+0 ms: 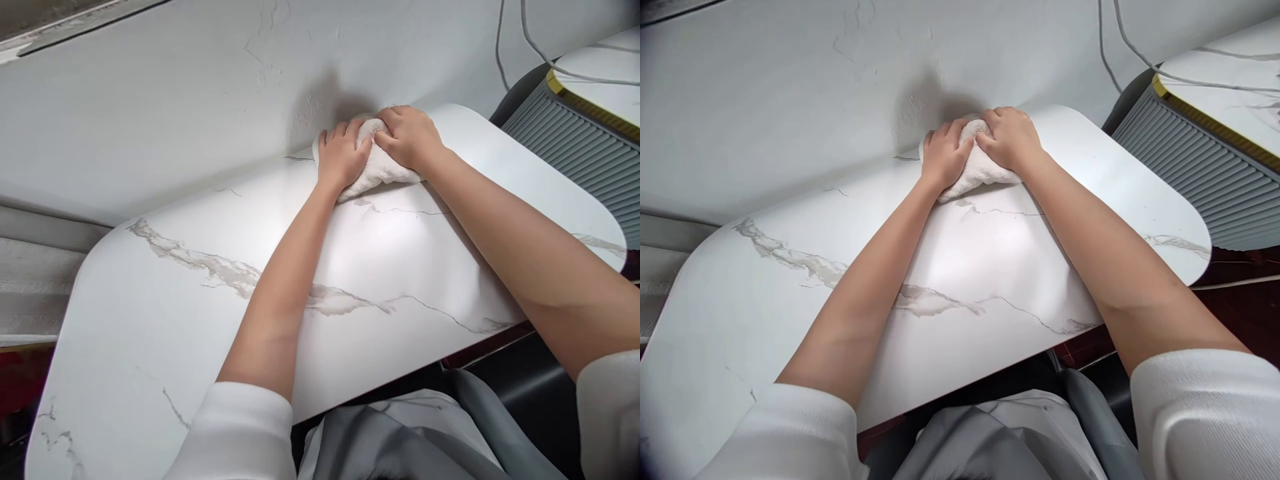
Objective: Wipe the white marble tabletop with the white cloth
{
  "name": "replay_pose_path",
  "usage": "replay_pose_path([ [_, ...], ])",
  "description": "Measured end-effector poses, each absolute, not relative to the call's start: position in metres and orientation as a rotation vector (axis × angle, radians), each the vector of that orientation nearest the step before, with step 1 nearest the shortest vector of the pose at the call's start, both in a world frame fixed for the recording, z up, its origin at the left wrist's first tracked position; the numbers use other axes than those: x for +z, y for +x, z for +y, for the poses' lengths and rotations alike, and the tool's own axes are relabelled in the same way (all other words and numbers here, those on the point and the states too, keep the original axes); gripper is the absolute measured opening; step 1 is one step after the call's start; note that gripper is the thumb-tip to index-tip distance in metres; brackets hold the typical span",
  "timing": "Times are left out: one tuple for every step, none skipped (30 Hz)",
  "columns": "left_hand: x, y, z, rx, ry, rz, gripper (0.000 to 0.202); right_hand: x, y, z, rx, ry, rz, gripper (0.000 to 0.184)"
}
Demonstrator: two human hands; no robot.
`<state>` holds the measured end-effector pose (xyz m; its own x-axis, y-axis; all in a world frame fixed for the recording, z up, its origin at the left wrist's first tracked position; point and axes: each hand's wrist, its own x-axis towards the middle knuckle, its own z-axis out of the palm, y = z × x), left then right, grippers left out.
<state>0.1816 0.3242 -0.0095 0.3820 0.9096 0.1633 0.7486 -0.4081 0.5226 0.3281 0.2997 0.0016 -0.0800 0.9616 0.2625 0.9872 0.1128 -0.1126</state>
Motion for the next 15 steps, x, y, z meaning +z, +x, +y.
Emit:
replay_pose_path([
  [-0.008,0.181,0.327,0.621,2.286,1.458,0.044,0.001,0.328,0.305,-0.147,-1.914,-2.123,0.042],
  [-0.007,0.181,0.328,0.631,2.292,1.479,0.044,0.001,0.328,0.309,-0.160,-1.910,-2.122,0.043],
  [-0.006,0.180,0.328,0.641,2.303,1.499,0.044,0.001,0.328,0.313,-0.170,-1.911,-2.125,0.044],
  [-0.005,0.180,0.328,0.652,2.314,1.512,0.044,0.001,0.328,0.315,-0.178,-1.917,-2.127,0.043],
  [-0.004,0.179,0.328,0.664,2.324,1.518,0.044,0.001,0.328,0.317,-0.184,-1.922,-2.131,0.041],
  [-0.004,0.179,0.328,0.673,2.329,1.518,0.043,0.001,0.329,0.318,-0.191,-1.925,-2.133,0.040],
  [-0.004,0.179,0.328,0.678,2.329,1.513,0.042,0.001,0.329,0.318,-0.199,-1.932,-2.130,0.039],
  [-0.004,0.179,0.327,0.684,2.329,1.504,0.042,0.001,0.329,0.318,-0.204,-1.941,-2.128,0.040],
  [-0.005,0.179,0.327,0.688,2.327,1.498,0.042,0.001,0.329,0.317,-0.205,-1.948,-2.131,0.040],
  [-0.006,0.179,0.326,0.692,2.326,1.499,0.042,0.001,0.329,0.316,-0.201,-1.958,-2.131,0.041],
  [-0.006,0.179,0.325,0.693,2.326,1.504,0.041,0.001,0.329,0.314,-0.189,-1.961,-2.138,0.042],
  [-0.007,0.179,0.324,0.693,2.324,1.516,0.041,0.002,0.328,0.312,-0.174,-1.962,-2.149,0.043],
  [-0.008,0.178,0.322,0.691,2.317,1.534,0.041,0.003,0.327,0.308,-0.158,-1.950,-2.166,0.043],
  [-0.008,0.177,0.319,0.683,2.311,1.553,0.040,0.004,0.326,0.304,-0.149,-1.927,-2.185,0.043],
  [-0.008,0.176,0.314,0.675,2.308,1.571,0.039,0.005,0.325,0.299,-0.145,-1.901,-2.202,0.042],
])
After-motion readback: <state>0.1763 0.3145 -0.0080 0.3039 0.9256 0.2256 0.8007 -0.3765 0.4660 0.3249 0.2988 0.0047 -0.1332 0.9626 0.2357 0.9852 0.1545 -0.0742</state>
